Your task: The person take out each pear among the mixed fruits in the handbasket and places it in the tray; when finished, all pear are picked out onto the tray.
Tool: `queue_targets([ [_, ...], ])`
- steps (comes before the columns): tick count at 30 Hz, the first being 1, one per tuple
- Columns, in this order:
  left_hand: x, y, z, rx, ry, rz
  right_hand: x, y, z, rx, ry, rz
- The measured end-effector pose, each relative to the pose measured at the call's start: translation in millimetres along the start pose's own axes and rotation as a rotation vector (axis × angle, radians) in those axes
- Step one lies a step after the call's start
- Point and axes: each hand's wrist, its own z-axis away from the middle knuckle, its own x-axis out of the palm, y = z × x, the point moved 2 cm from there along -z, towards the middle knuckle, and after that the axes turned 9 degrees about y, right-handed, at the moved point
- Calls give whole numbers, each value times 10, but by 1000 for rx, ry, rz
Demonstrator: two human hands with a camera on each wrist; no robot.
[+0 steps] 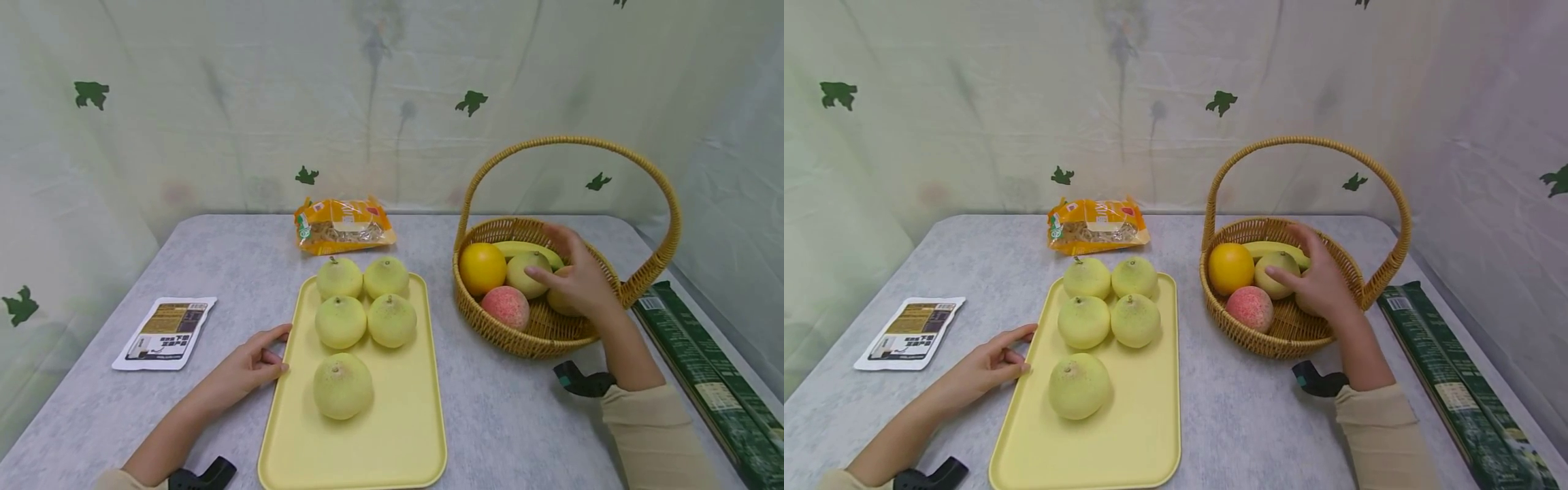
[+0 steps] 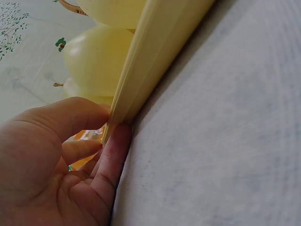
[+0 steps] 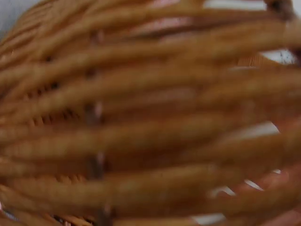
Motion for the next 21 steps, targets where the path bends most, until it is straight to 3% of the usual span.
queue_targets([
  [8,-1,-6,-5,-1,-2,-4,-26,174,-77,41,-87,29],
  [15,2,-10,-3,1,-1,-2,-56,246,-187,8,-193,47],
  [21,-1,-12,-5,20,-4,0,-65,283,-258,-24,-291,168],
])
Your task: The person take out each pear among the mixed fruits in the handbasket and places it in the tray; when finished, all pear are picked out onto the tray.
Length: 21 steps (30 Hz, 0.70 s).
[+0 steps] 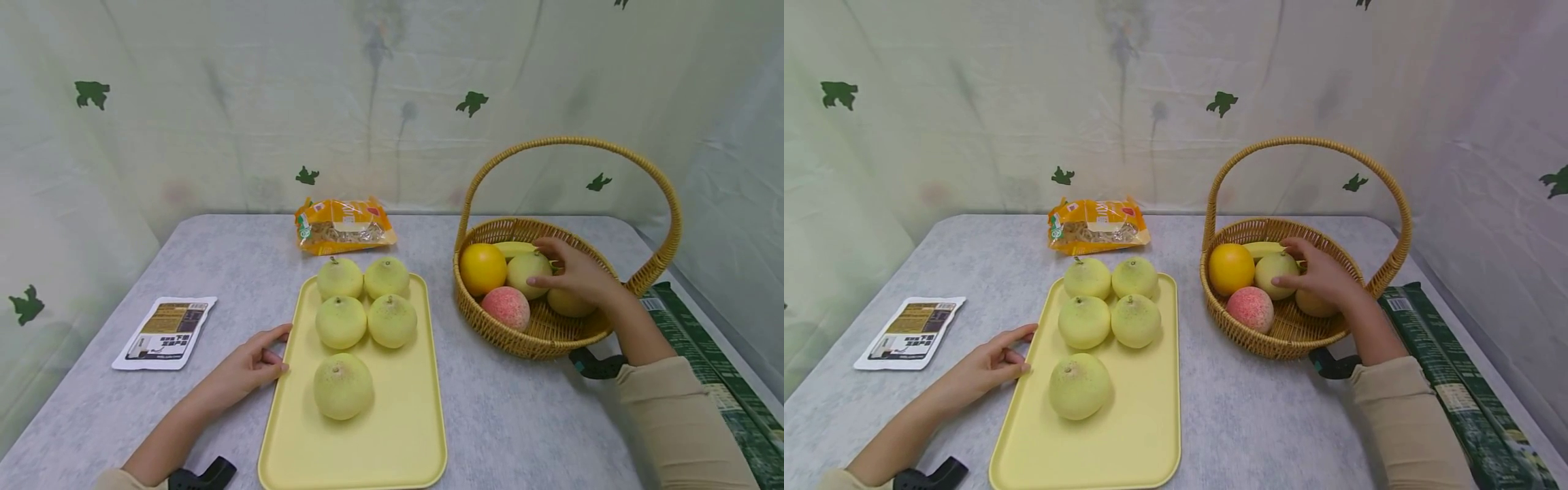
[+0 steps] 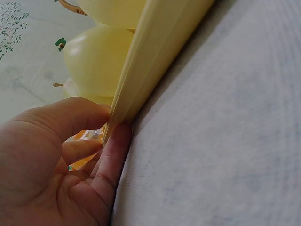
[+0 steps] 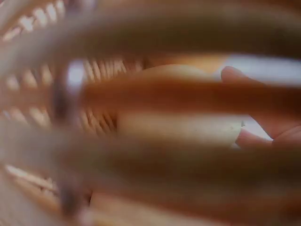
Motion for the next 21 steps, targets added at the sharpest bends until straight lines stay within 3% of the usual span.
queue_targets([
  [8,-10,15,15,-12,13,-13,30,-17,-48,18,-62,141],
  [13,-13,5,16,-12,17,-16,57,-47,-55,26,-85,177],
  [21,-1,-11,1,-2,7,-22,50,-52,-27,26,8,134],
])
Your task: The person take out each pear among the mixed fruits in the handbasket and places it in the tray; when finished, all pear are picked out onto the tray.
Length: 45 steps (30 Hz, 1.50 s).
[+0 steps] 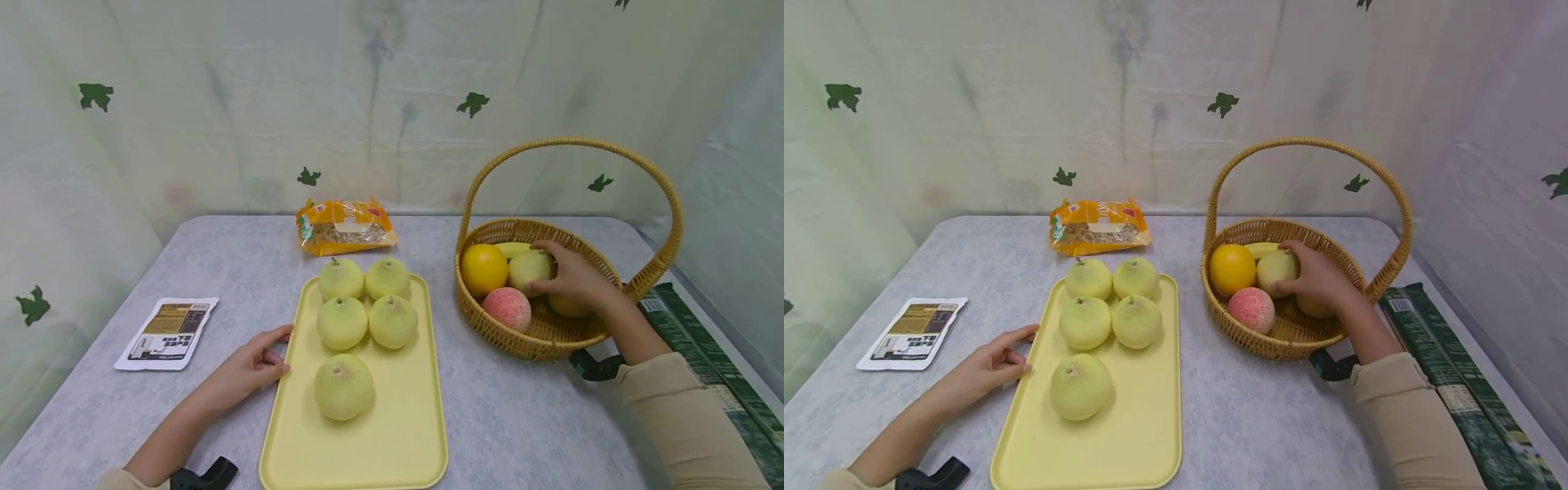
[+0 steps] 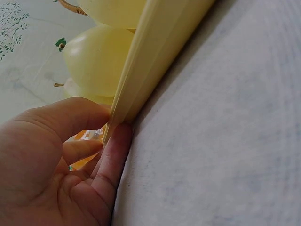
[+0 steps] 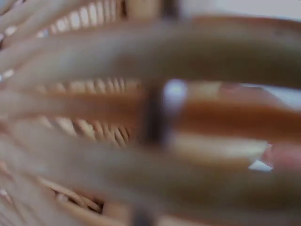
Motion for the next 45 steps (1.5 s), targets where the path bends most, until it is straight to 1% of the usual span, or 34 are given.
queue_targets([
  [5,9,0,-8,3,-1,-16,-88,-66,47,12,130,-76],
  [10,10,-1,-14,5,6,-14,-217,-244,143,29,243,-196],
  [13,10,-2,-14,3,10,-9,-257,-408,222,-25,309,-299],
  [15,11,-3,-14,1,9,-9,-254,-533,292,-99,336,-390],
  [17,12,-2,-13,-2,8,-8,-218,-655,367,-184,337,-475],
  [19,12,1,-12,-6,7,-3,-154,-771,447,-262,314,-543],
  [21,12,5,-13,-10,7,3,-59,-874,523,-320,272,-608],
  [23,12,8,-13,-11,7,11,66,-967,597,-350,221,-653],
  [26,12,12,-12,-13,7,16,300,-1090,692,-386,141,-690],
  [30,11,15,-7,-14,9,12,653,-1220,795,-408,46,-627],
  [34,15,22,-9,-18,13,3,960,-1314,861,-384,-23,-532],
  [38,17,32,-16,-19,12,-3,1181,-1370,896,-346,-79,-466],
  [42,17,30,-23,-18,14,-14,1305,-1413,924,-324,-120,-459],
  [45,10,26,-19,-24,19,-20,1297,-1524,954,-302,-132,-455],
])
